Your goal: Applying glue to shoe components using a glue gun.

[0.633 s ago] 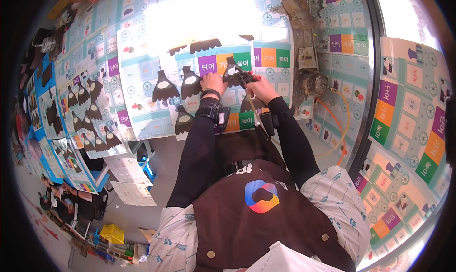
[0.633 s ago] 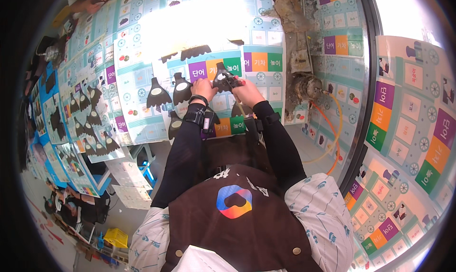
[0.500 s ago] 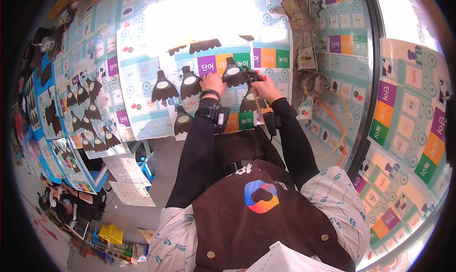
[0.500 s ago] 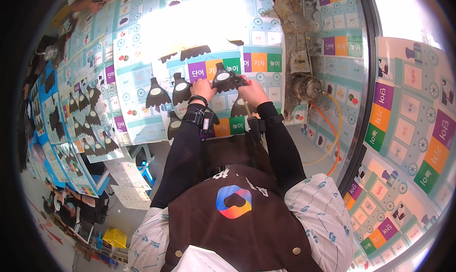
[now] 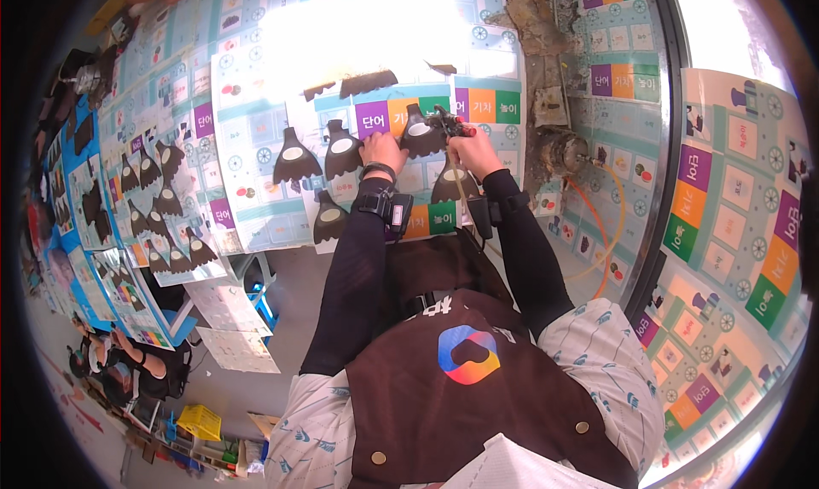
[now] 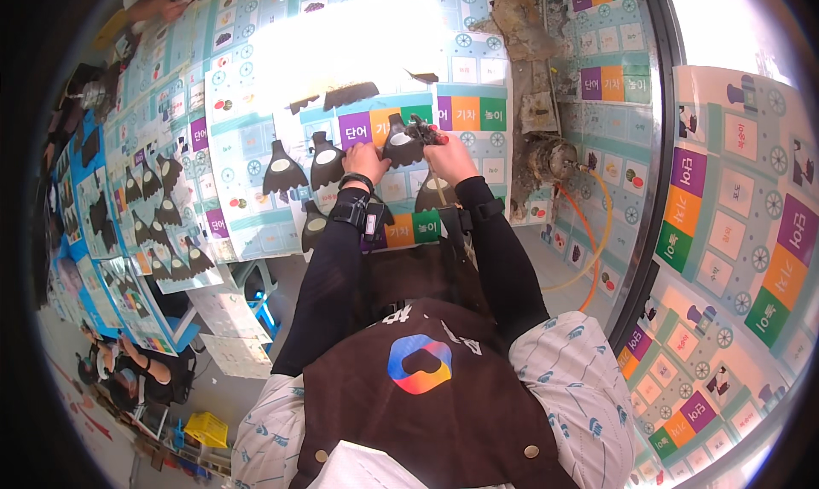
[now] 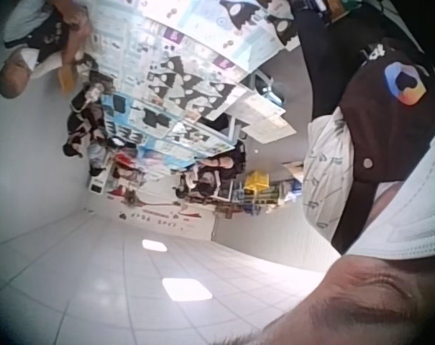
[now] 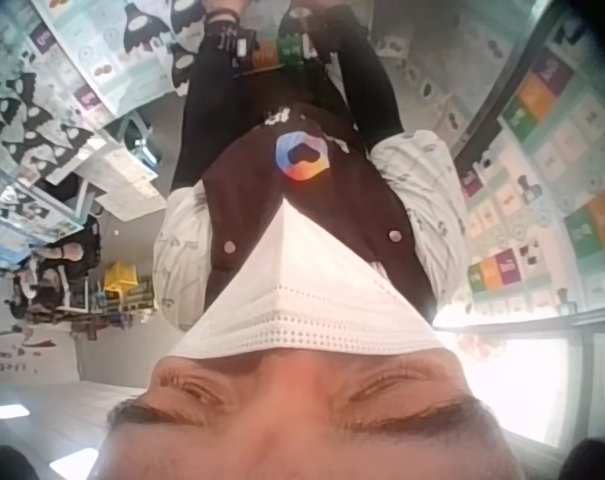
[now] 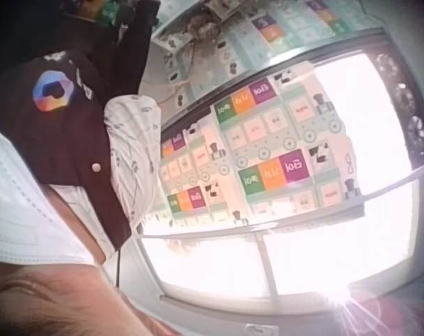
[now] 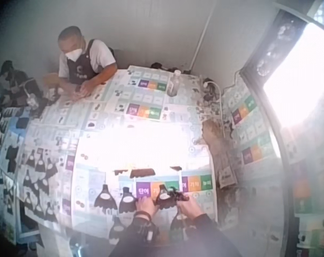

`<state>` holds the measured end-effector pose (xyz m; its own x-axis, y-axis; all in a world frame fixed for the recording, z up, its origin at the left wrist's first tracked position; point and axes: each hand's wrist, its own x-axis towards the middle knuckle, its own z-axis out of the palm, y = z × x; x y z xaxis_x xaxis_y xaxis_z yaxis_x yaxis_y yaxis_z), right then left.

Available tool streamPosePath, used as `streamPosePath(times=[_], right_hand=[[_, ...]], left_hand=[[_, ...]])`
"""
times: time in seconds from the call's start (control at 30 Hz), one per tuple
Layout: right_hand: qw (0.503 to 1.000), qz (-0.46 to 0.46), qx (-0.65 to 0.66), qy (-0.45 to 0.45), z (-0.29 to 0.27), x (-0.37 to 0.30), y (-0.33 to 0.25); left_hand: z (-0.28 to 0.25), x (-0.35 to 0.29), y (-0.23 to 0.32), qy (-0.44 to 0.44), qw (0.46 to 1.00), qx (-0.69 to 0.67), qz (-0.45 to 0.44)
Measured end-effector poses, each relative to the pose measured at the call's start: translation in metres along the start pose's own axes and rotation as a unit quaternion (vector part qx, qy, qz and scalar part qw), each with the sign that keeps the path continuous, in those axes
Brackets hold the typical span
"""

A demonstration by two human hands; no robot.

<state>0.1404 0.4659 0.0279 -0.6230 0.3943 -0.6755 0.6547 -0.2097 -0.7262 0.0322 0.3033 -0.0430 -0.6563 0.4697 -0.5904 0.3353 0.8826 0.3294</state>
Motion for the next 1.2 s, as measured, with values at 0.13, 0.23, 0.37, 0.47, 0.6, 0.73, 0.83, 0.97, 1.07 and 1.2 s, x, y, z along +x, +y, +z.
streamPosePath(times=[0.13,0.23,0.37,0.47,0.6,0.73,0.83,0.97,1.07,1.2], right_hand=[[0.998,-0.006,-0.056,0.019,-0.009,-0.009,0.002],[0.998,0.053,-0.028,-0.006,-0.019,-0.028,-0.004],[0.997,0.049,0.057,0.006,-0.044,-0.062,-0.020],[0.996,0.038,0.070,0.047,-0.070,-0.081,-0.029],[0.991,0.024,0.095,0.089,-0.094,-0.097,-0.026],[0.982,0.050,0.143,0.110,-0.105,-0.105,-0.016],[0.982,0.050,0.150,0.106,-0.107,-0.102,-0.011],[0.987,0.057,0.126,0.079,-0.104,-0.080,-0.017],[0.991,0.022,0.126,0.028,-0.094,-0.050,-0.032],[0.997,0.001,0.071,0.034,-0.079,0.002,-0.057]], left_hand=[[0.002,-0.004,0.001,0.042,0.999,0.013,0.017],[-0.005,-0.011,0.007,0.058,0.998,0.018,0.004],[-0.029,0.005,0.034,0.192,0.981,0.009,0.022],[-0.051,0.056,0.071,0.241,0.969,0.018,0.052],[-0.060,0.114,0.093,0.237,0.962,0.106,0.085],[-0.053,0.145,0.077,0.093,0.973,0.115,0.176],[-0.048,0.164,0.072,0.031,0.967,0.102,0.232],[-0.049,0.170,0.080,0.004,0.963,0.065,0.262],[-0.051,0.144,0.072,0.035,0.973,0.086,0.210],[-0.049,0.117,0.066,0.090,0.988,0.033,0.123]])
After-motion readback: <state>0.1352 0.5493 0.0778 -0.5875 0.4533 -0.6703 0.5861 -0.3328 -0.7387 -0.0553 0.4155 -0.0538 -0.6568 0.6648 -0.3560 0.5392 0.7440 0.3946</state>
